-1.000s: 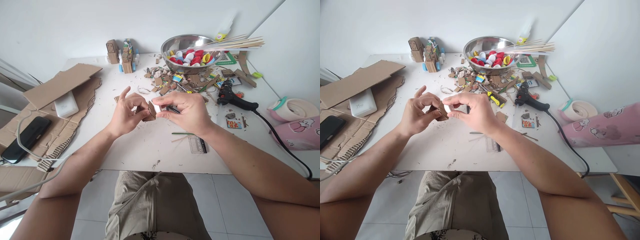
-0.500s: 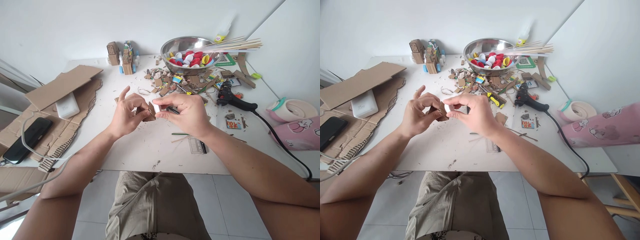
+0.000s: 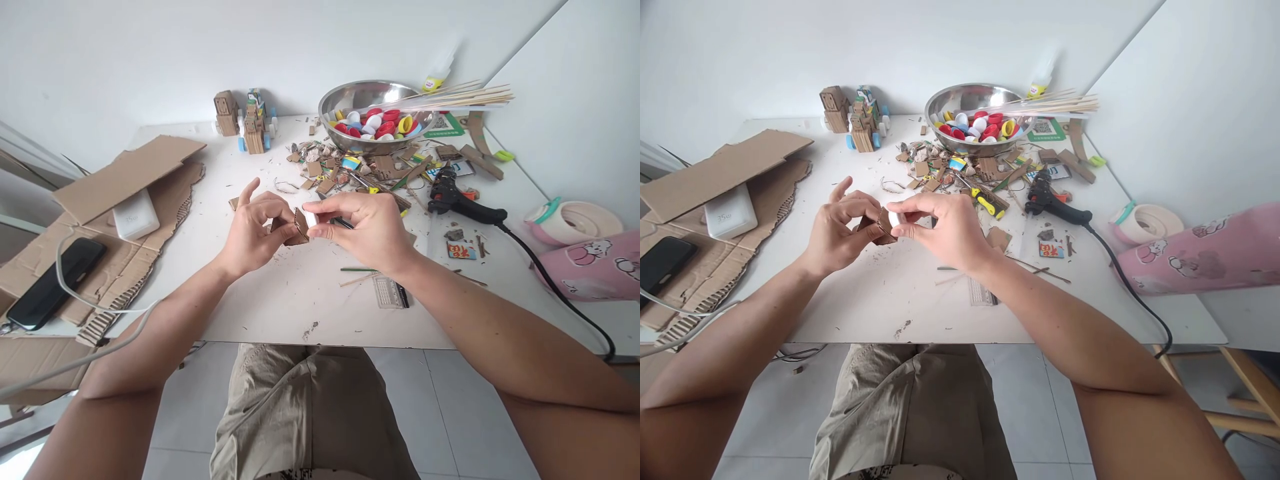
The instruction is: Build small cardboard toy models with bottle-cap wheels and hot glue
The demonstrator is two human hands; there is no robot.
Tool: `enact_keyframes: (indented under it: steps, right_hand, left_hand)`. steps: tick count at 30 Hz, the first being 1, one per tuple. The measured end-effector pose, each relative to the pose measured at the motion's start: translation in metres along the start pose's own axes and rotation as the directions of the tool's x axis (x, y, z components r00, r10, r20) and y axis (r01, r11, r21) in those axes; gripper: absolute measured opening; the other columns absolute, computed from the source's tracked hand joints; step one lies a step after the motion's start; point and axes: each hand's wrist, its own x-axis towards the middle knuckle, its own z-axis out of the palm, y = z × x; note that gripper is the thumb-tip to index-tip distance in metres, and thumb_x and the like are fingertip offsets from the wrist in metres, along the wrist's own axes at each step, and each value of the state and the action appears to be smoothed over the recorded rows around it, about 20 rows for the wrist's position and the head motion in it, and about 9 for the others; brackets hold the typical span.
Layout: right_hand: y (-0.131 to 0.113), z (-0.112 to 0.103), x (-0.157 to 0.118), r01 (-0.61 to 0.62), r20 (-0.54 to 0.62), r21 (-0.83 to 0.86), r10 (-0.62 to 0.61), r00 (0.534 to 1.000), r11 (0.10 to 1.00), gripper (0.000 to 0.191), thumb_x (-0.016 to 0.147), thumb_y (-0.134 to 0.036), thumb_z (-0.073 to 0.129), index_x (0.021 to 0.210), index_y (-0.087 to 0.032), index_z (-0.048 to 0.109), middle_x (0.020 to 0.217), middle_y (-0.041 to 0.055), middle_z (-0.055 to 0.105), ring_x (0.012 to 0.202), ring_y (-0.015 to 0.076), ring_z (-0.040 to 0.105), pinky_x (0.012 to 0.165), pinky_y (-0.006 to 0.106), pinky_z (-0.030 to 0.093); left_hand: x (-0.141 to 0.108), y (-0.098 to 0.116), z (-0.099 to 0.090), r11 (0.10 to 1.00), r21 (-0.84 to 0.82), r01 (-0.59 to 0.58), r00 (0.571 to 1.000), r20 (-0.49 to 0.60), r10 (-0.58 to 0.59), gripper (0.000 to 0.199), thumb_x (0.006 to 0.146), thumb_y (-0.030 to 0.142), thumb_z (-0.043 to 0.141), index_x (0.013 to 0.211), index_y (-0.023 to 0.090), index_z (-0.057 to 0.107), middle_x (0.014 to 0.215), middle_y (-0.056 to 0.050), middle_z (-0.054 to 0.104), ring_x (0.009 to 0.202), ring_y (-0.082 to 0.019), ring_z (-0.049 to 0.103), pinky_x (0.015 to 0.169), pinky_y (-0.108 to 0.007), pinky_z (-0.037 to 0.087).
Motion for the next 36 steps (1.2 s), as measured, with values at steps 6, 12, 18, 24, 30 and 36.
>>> enact_keyframes:
  steps: [6, 12, 18, 24, 30, 36]
  right_hand:
    - [-0.0005, -0.0022, 0.0008, 0.02, 0.011, 0.006, -0.021, 1.0, 1.0, 0.021, 0.085, -0.034, 0.099, 0.104, -0.028, 0.092, 0.108, 0.0058, 0.09, 0.099, 0.025, 0.085, 0.098, 0.043, 0.074]
    - [-0.0016, 0.0024, -0.0001, -0.06, -0.026, 0.037, 0.061, 0.998, 0.997, 0.037, 0.081, -0.053, 0.1, 0.1, -0.023, 0.091, 0.092, 0.0057, 0.088, 0.086, 0.0247, 0.085, 0.088, 0.042, 0.075]
    - [-0.0026, 0.0024, -0.0025, 0.057, -0.031, -0.084, -0.059, 0.998, 0.995, 0.019, 0.088, -0.023, 0.095, 0.106, -0.028, 0.091, 0.099, 0.0035, 0.089, 0.097, 0.0252, 0.086, 0.1, 0.046, 0.072]
    - [-0.0019, -0.0004, -0.0008, 0.116, 0.012, -0.138, -0.115, 0.993, 0.984, 0.019, 0.089, -0.02, 0.091, 0.106, -0.03, 0.091, 0.109, 0.0042, 0.09, 0.113, 0.0279, 0.086, 0.11, 0.048, 0.068]
    - [-0.0017, -0.0048, 0.0016, 0.096, 0.045, -0.151, -0.09, 0.995, 0.984, 0.019, 0.088, -0.024, 0.094, 0.105, -0.029, 0.09, 0.103, 0.0032, 0.09, 0.099, 0.0256, 0.086, 0.1, 0.044, 0.072]
    - [0.0, -0.0017, -0.0006, 0.041, 0.047, -0.161, -0.033, 0.998, 0.986, 0.02, 0.089, -0.031, 0.095, 0.108, -0.029, 0.089, 0.103, 0.0037, 0.089, 0.096, 0.0249, 0.085, 0.099, 0.043, 0.072]
  left_hand:
    - [0.0007, -0.0058, 0.0046, 0.993, -0.115, -0.026, 0.998, -0.057, 0.02, 0.02, 0.096, 0.03, 0.072, 0.077, 0.028, 0.069, 0.072, 0.007, 0.075, 0.093, -0.02, 0.08, 0.147, -0.063, 0.021]
    - [0.0003, -0.0041, 0.0061, 0.986, -0.163, -0.044, 0.996, -0.086, 0.03, 0.021, 0.093, 0.027, 0.077, 0.074, 0.028, 0.067, 0.074, 0.006, 0.076, 0.093, -0.021, 0.08, 0.147, -0.061, 0.023]
    - [0.001, -0.0073, 0.0089, 0.988, -0.15, -0.043, 0.993, -0.112, 0.027, 0.021, 0.094, 0.031, 0.077, 0.076, 0.029, 0.068, 0.072, 0.005, 0.074, 0.095, -0.021, 0.079, 0.146, -0.062, 0.023]
    - [0.0024, -0.0075, 0.0084, 0.99, -0.142, -0.011, 0.997, -0.077, 0.0, 0.02, 0.094, 0.032, 0.075, 0.075, 0.028, 0.069, 0.073, 0.006, 0.074, 0.095, -0.022, 0.08, 0.147, -0.063, 0.018]
    - [0.0033, -0.0052, 0.0082, 0.982, -0.188, 0.001, 0.999, -0.047, -0.01, 0.018, 0.092, 0.031, 0.074, 0.075, 0.028, 0.071, 0.08, 0.004, 0.079, 0.096, -0.022, 0.08, 0.146, -0.06, 0.023]
    - [0.0029, -0.0055, 0.0093, 0.988, -0.156, 0.018, 0.999, -0.046, -0.025, 0.019, 0.093, 0.031, 0.074, 0.075, 0.028, 0.071, 0.078, 0.005, 0.079, 0.095, -0.022, 0.08, 0.147, -0.062, 0.019]
